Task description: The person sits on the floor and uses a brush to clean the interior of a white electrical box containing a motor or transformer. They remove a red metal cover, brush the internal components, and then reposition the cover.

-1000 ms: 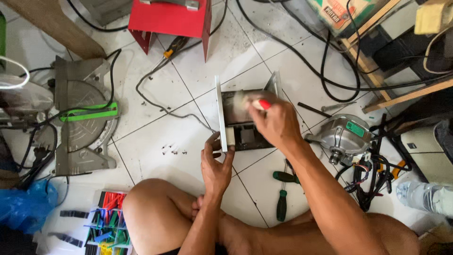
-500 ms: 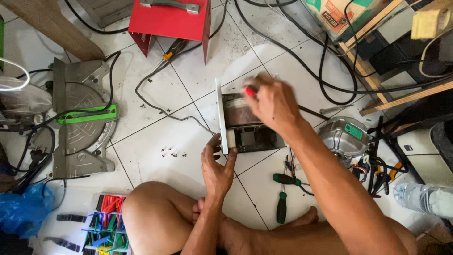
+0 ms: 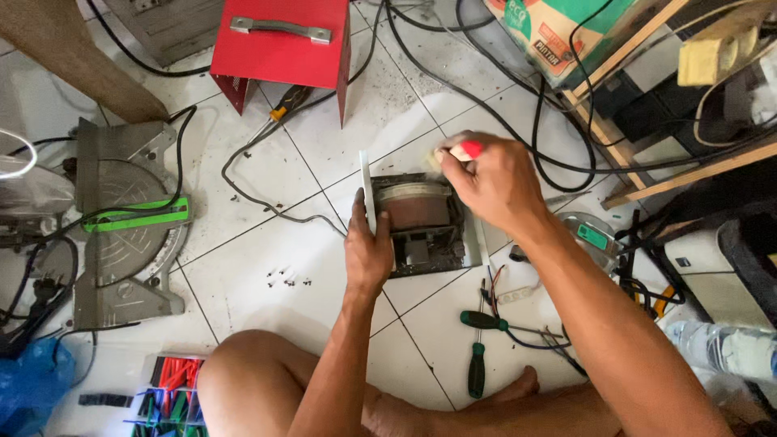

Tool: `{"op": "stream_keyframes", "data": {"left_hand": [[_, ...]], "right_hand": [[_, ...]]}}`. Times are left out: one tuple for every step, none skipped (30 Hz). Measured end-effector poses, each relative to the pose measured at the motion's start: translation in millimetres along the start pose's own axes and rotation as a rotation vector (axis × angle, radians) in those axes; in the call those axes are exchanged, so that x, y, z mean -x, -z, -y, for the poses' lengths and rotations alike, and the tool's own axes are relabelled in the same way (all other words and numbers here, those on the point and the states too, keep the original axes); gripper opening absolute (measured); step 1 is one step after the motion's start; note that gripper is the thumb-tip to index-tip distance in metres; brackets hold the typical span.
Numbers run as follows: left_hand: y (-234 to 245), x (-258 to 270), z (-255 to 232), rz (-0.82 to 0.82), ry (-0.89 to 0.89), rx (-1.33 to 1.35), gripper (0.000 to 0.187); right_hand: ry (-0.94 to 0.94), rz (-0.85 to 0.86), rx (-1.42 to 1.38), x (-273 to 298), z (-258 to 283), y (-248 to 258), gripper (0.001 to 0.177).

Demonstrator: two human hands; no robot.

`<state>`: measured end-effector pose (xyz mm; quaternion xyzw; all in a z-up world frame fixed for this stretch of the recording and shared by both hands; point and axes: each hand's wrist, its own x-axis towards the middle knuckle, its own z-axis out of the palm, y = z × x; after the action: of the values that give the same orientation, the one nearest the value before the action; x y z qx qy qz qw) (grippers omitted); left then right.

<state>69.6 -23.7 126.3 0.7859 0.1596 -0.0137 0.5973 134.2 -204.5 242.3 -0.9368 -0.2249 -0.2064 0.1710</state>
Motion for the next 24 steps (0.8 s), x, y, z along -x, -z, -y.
{"op": "stream_keyframes", "data": {"left_hand": [[0.2, 0.6, 1.5, -0.012, 0.019, -0.007, 0.064], [1.1, 1.4, 3.0, -0.024, 0.039, -0.013, 0.064], [0.2, -0.6, -1.4, -0.026, 0.027, -0.008, 0.064], [-0.7, -2.4, -6.1, -0.043, 0.070, 0.014, 0.066], [-0.9, -0.1, -8.3, -0.057, 0.123, 0.035, 0.068], [-4.0, -4.6, -10.7, -0.057, 0.122, 0.039, 0.068], [-7.1, -6.6, -11.7, -0.080, 0.120, 0.058, 0.069], [-10.5, -8.4, -12.8, -0.104, 0.119, 0.077, 0.071], [-14.5, -12.5, -11.3, -0.100, 0.120, 0.078, 0.071], [-18.2, -16.1, -10.5, -0.117, 0.128, 0.068, 0.070], [-21.4, -23.5, -12.0, -0.137, 0.126, 0.060, 0.069], [-25.6, -29.5, -8.5, -0.137, 0.120, 0.063, 0.069], [-30.4, -34.8, -5.1, -0.154, 0.092, 0.061, 0.068], [-35.3, -40.1, -1.8, -0.170, 0.063, 0.059, 0.068], [-40.6, -46.6, 5.0, -0.165, 0.053, 0.058, 0.068], [-45.5, -53.9, 12.2, -0.106, 0.061, -0.032, 0.065], [-49.0, -60.7, 21.0, -0.057, 0.074, -0.120, 0.065], [-49.7, -71.5, 20.9, -0.062, 0.071, -0.118, 0.065], [-51.2, -78.6, 23.4, -0.022, 0.063, -0.185, 0.072], [-52.9, -86.2, 26.3, 0.018, 0.056, -0.251, 0.083], [-53.0, -82.5, 20.2, 0.018, 0.060, -0.246, 0.083], [-52.9, -78.7, 13.9, 0.003, 0.070, -0.291, 0.082], [-51.0, -77.5, 7.4, -0.011, 0.075, -0.342, 0.081], [-49.1, -77.4, 4.8, -0.009, 0.074, -0.341, 0.081]], "right_hand": [[-0.087, -0.014, -0.085, 7.6, -0.5, -3.6, 0.016], [-0.175, -0.028, -0.169, 15.2, -0.2, -7.0, 0.014], [-0.168, -0.038, -0.163, 21.2, -3.3, -7.0, 0.014], [-0.221, -0.060, -0.129, 27.2, -6.4, -6.8, 0.014], [-0.277, -0.074, -0.096, 36.5, -7.8, -6.9, 0.015], [-0.275, -0.074, -0.092, 30.7, -9.4, -5.6, 0.015], [-0.295, -0.114, -0.140, 28.1, -10.3, -4.4, 0.013], [-0.315, -0.154, -0.188, 25.7, -11.5, -3.0, 0.011], [-0.318, -0.152, -0.186, 24.9, -12.3, -1.8, 0.011], [-0.353, -0.140, -0.153, 23.9, -12.8, 0.1, 0.018], [-0.383, -0.135, -0.119, 19.3, -13.9, 1.9, 0.027], [-0.380, -0.141, -0.117, 12.4, -11.2, -8.5, 0.027], [-0.528, -0.058, -0.295, 6.3, -8.6, -18.2, 0.030], [-0.672, 0.028, -0.474, 0.4, -6.3, -27.8, 0.033], [-0.673, 0.016, -0.472, -8.2, -8.9, -25.2, 0.033], [-0.852, -0.218, -0.799, -17.0, -11.4, -23.3, 0.026], [-1.011, -0.450, -1.131, -26.8, -12.6, -23.1, 0.024], [-1.005, -0.450, -1.133, -26.8, -12.3, -19.1, 0.024], [-0.823, -0.273, -0.950, -23.2, -11.9, -15.6, 0.017], [-0.638, -0.099, -0.764, -19.9, -11.5, -12.5, 0.015], [-0.638, -0.093, -0.760, -17.9, -20.9, -13.5, 0.015], [-0.409, 0.039, -0.580, -15.9, -30.2, -14.1, 0.015], [-0.183, 0.160, -0.401, -15.1, -38.9, -16.1, 0.015], [-0.184, 0.160, -0.400, -15.4, -42.1, -13.8, 0.015]]}}
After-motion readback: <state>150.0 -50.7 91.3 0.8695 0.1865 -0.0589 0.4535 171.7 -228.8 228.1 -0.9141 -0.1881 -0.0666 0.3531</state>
